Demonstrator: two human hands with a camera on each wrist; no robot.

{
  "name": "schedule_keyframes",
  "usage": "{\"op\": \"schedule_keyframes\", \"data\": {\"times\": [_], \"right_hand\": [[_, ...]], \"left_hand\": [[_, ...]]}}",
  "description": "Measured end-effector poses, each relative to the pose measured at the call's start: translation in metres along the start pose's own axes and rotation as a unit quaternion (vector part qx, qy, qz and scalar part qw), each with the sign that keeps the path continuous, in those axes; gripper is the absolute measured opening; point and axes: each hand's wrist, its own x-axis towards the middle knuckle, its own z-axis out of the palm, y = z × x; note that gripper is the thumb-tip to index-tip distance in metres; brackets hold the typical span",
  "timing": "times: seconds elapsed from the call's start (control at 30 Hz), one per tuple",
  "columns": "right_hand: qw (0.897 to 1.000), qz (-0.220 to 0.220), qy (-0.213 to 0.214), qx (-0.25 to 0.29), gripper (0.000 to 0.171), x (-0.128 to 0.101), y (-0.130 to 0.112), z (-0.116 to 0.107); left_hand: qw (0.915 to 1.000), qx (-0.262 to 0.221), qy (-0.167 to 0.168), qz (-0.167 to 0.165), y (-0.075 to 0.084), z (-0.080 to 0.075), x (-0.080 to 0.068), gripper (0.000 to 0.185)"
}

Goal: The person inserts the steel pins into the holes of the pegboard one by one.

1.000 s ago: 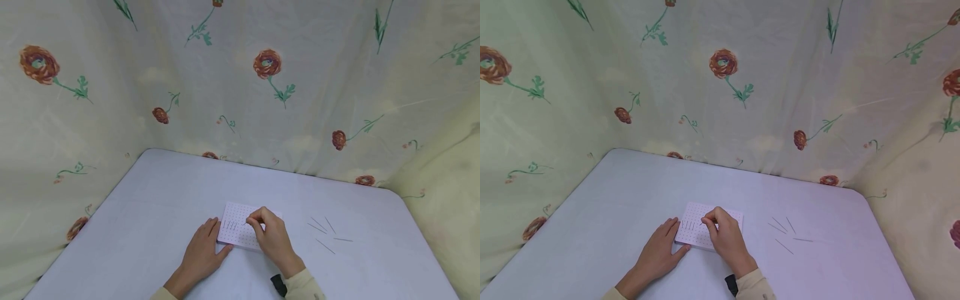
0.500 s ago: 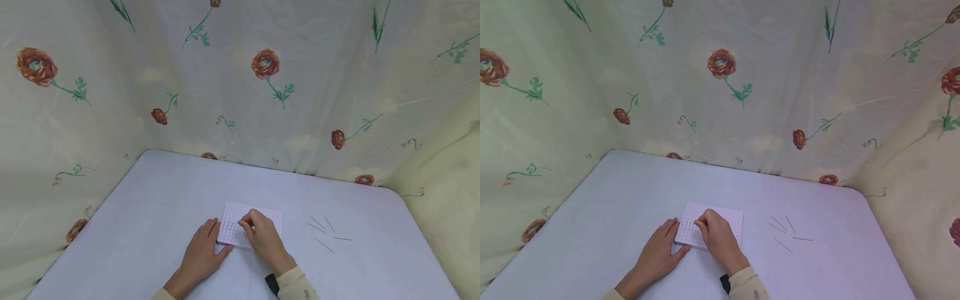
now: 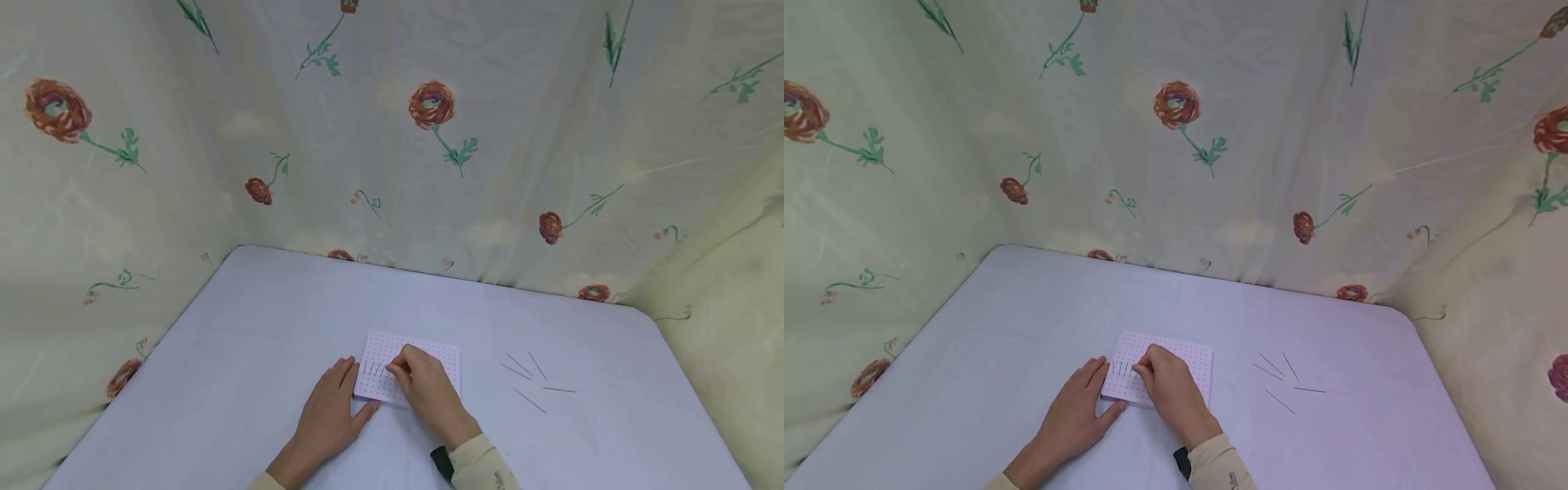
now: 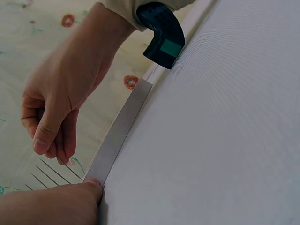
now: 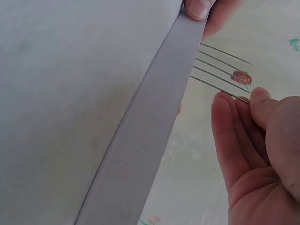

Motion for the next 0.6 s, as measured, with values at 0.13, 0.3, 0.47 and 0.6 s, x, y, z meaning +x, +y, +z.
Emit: {"op": "schedule_keyframes", "data": {"times": [0.13,0.3,0.47,0.6], "right_hand": [[1.000,0.002,-0.004,0.001,0.013,0.0003,-0.0002,0.0005],[1.000,0.010,-0.020,0.006,0.012,0.0003,0.0009,0.0024],[0.999,0.014,-0.030,0.004,0.012,0.0003,0.0013,0.0034],[0.999,0.020,-0.036,0.004,0.012,0.0010,0.0008,0.0029]], "left_hand": [[1.0000,0.002,0.002,0.000,-0.0007,0.0003,0.0004,0.076],[1.0000,0.001,0.004,0.001,0.0006,-0.0009,0.0001,0.076],[1.0000,0.005,0.002,0.000,0.0014,-0.0018,-0.0003,0.076],[1.0000,0.006,0.000,-0.002,0.0010,-0.0016,-0.0001,0.076]]}}
